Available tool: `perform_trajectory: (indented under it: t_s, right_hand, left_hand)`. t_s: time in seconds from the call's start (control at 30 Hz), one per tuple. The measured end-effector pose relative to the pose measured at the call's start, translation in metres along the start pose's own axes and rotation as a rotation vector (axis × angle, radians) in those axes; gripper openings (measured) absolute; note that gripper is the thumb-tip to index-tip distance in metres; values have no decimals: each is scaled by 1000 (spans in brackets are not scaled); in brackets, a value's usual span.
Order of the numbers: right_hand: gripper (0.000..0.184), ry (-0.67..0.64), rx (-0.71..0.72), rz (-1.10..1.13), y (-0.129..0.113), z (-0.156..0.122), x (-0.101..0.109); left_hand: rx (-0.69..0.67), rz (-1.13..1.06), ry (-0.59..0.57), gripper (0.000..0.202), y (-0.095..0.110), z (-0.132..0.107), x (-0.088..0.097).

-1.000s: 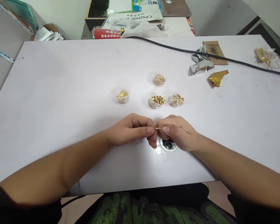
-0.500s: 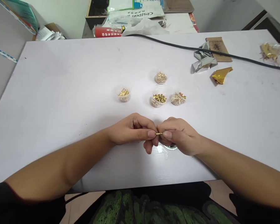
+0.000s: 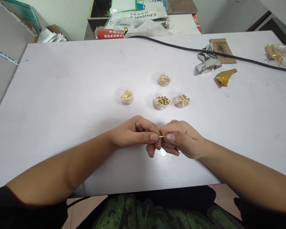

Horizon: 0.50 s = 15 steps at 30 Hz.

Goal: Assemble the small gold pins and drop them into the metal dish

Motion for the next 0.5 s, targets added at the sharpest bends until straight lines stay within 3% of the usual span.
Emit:
perform_trajectory:
  t_s: [0.5]
  right_hand:
    - [35, -32, -50, -115, 2, -2, -1]
  left_hand:
    - [-4, 35, -13, 28, 0, 0, 1]
Point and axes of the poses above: each hand's wrist, its own z-axis towards the middle knuckle, its own x-axis out of the back of the hand, y = z × x, the point moved 9 cm from there along z, towards the middle knuckle, and after that the axes turned 6 degrees about -x, right-handed, at the moved point
